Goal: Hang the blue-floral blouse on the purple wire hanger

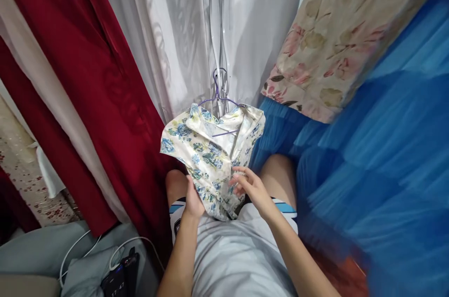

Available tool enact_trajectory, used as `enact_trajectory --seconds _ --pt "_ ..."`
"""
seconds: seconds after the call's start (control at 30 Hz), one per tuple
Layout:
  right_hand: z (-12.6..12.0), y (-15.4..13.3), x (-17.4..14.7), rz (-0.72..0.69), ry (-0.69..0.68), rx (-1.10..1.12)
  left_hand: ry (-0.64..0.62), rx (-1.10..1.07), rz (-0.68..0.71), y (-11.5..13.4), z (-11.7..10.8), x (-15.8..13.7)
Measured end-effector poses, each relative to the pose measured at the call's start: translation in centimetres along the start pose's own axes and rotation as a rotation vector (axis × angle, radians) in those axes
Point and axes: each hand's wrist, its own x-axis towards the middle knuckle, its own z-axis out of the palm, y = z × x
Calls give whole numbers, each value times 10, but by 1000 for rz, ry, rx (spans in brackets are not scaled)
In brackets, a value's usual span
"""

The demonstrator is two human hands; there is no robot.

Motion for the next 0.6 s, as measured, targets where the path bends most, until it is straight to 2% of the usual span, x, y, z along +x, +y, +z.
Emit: enact_trajectory --seconds 0.1,0.2,0.27,0.43,0.5,0.6 --pt "19 9 13 -104 76 -168 155 -101 93 -15 -3 -11" --pt "24 9 23 -173 135 -258 301 -109 98 -20 1 -12" --pt "21 7 25 -200 149 -289 340 -117 93 -21 3 -12" --pt "23 4 26 -250 22 -498 337 -69 110 -28 0 -14" --pt "25 6 28 -263 27 -494 342 -32 124 -31 -9 -9" --pt "19 9 31 -184 27 -368 469 132 209 -33 -37 6"
